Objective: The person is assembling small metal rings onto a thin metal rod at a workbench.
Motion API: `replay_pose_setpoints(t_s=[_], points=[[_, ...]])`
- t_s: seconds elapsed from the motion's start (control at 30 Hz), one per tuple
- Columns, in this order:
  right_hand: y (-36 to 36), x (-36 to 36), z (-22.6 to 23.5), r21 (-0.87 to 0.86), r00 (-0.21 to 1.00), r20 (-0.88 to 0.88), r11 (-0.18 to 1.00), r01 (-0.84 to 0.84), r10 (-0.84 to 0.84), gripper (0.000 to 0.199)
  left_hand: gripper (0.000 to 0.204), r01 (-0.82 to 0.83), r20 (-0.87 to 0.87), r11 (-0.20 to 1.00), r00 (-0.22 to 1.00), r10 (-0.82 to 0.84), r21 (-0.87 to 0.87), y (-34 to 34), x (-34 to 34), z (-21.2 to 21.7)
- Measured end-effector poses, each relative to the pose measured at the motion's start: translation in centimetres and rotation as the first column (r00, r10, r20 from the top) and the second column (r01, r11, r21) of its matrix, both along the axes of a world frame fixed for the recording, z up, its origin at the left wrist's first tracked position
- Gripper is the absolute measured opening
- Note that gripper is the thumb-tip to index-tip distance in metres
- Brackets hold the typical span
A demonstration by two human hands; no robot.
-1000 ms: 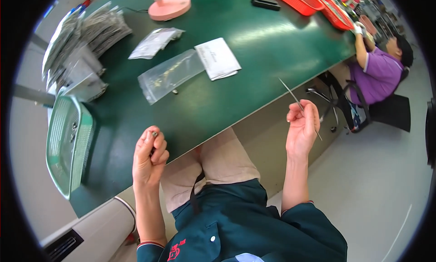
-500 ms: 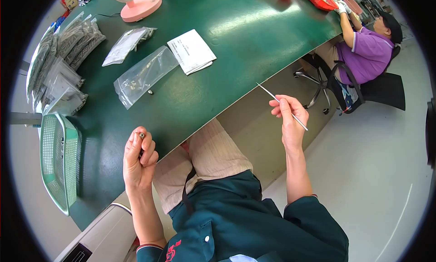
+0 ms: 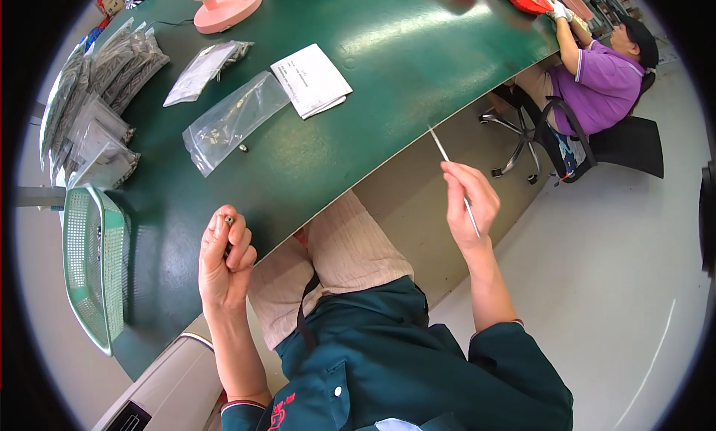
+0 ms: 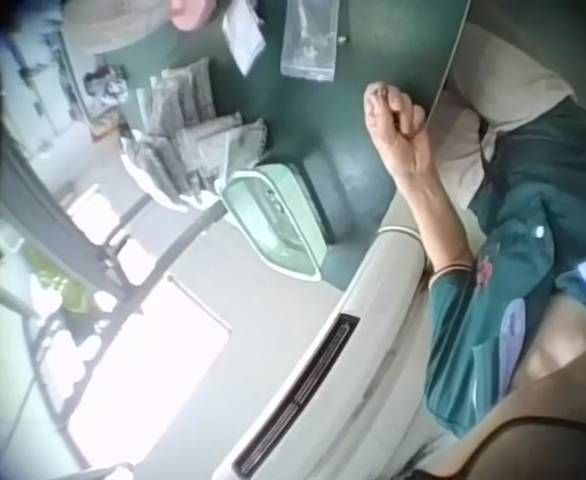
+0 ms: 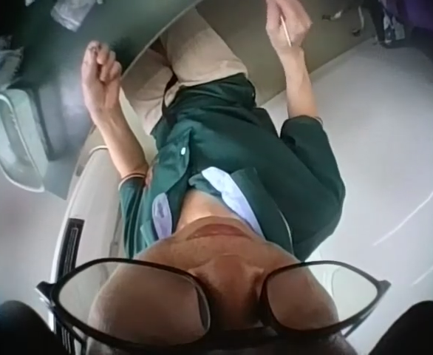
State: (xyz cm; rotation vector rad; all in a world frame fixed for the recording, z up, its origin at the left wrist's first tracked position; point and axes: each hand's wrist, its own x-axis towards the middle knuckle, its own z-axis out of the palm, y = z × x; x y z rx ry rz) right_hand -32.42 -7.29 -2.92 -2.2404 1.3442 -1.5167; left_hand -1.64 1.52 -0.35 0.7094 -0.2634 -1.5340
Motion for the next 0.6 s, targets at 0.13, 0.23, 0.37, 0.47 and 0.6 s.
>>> replay_pose_setpoints(t_s=[0.13, 0.23, 0.37, 0.47, 0.6], points=[[-0.2, -0.3, -1.4, -0.027, 0.998, -0.066, 1.000, -0.011, 0.009, 0.016, 0.015, -0.005, -0.011, 1.000, 1.000, 0.005, -0.004, -0.1, -0.1, 0.1], [1.0, -1.1, -0.8, 0.041, 0.987, -0.150, 0.998, -0.046, 0.051, 0.013, 0.015, -0.023, -0.009, 1.000, 1.000, 0.023, -0.011, 0.2, 0.4, 0.0], [0.9, -0.7, 0.1, -0.029, 1.000, -0.021, 1.000, 0.007, -0.008, 0.011, 0.014, -0.003, -0.005, 1.000, 1.000, 0.003, 0.000, 0.0, 0.1, 0.1], [-0.1, 0.1, 1.0, -0.143, 0.998, 0.047, 0.989, 0.041, -0.034, 0.020, 0.014, 0.014, -0.054, 1.000, 0.998, -0.015, -0.014, -0.3, -0.3, 0.1], [-1.0, 0.0, 1.2, -0.331, 0.997, 0.049, 0.941, 0.071, -0.058, 0.027, 0.014, -0.008, -0.040, 0.999, 0.999, 0.007, -0.041, 0.2, -0.1, 0.1]])
